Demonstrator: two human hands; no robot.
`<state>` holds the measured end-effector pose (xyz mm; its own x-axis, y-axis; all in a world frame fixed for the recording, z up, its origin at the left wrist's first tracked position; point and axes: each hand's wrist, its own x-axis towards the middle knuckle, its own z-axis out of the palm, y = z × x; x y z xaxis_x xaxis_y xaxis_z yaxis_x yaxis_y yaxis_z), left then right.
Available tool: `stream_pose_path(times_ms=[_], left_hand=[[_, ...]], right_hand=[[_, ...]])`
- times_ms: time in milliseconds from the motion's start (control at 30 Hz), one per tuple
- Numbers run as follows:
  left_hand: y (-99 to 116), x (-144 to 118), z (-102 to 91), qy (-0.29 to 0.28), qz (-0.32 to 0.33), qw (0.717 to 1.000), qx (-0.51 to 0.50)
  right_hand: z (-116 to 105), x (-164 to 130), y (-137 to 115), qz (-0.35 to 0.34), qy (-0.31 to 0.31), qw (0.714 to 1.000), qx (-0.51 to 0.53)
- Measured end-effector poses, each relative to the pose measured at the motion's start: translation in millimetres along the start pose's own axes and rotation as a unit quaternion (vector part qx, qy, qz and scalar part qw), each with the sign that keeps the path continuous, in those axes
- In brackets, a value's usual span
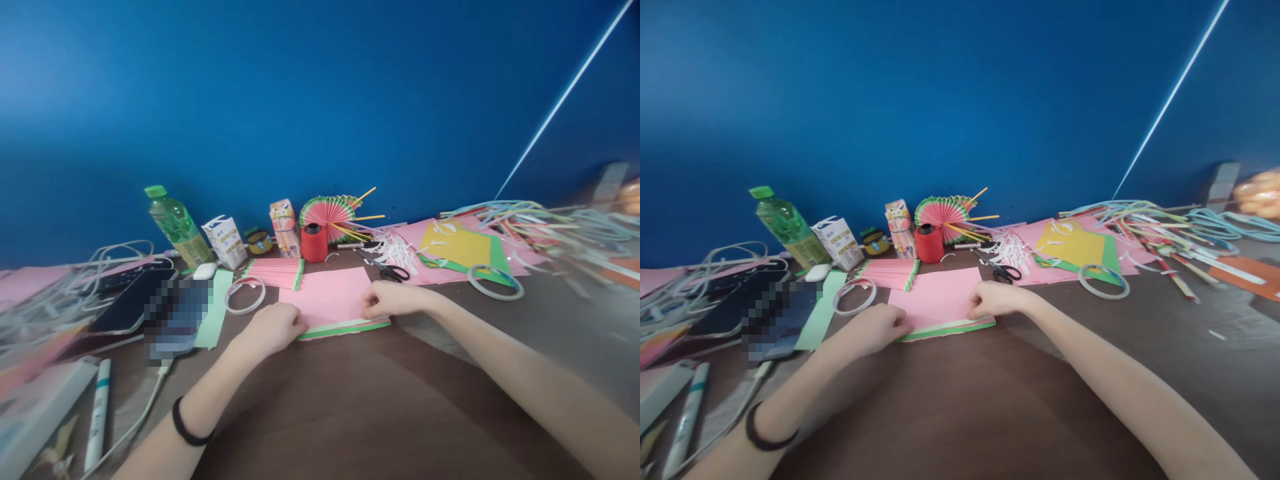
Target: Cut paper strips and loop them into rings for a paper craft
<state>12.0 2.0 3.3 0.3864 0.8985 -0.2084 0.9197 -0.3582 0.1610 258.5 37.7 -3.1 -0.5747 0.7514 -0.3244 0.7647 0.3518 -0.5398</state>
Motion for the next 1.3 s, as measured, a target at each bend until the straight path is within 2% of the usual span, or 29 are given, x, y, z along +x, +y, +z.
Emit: stream_pose_path(times_ms=[200, 400, 567, 833, 1067, 1300], left_hand=[[5.0, 2.5, 7.8, 0.031, 0.057, 0.997, -0.031], [3.8, 7.4, 10.1, -0.034, 0.097, 0.979, -0.178], [4.2, 8.1, 9.4, -0.044, 0.090, 0.975, -0.199], [14.8, 4.5, 11.9, -0.014, 0.071, 0.985, -0.154], [30.8, 5.8, 26.7, 0.093, 0.075, 0.993, 0.015], [30.0, 10.5, 31.0, 0.096, 0.084, 0.990, 0.067]], right_hand=[[0.7, 2.1, 2.3, 0.006, 0.001, 1.000, 0.003], [-0.2, 2.2, 4.1, 0.007, -0.001, 1.000, 0.003], [-0.9, 0.3, 1.0, 0.008, 0.006, 1.000, -0.001], [1.1, 2.4, 3.0, 0.006, 0.002, 1.000, -0.003], [2.8, 3.7, 6.4, 0.010, -0.008, 1.000, -0.004], [3.1, 4.8, 10.0, 0.003, -0.010, 1.000, -0.010]])
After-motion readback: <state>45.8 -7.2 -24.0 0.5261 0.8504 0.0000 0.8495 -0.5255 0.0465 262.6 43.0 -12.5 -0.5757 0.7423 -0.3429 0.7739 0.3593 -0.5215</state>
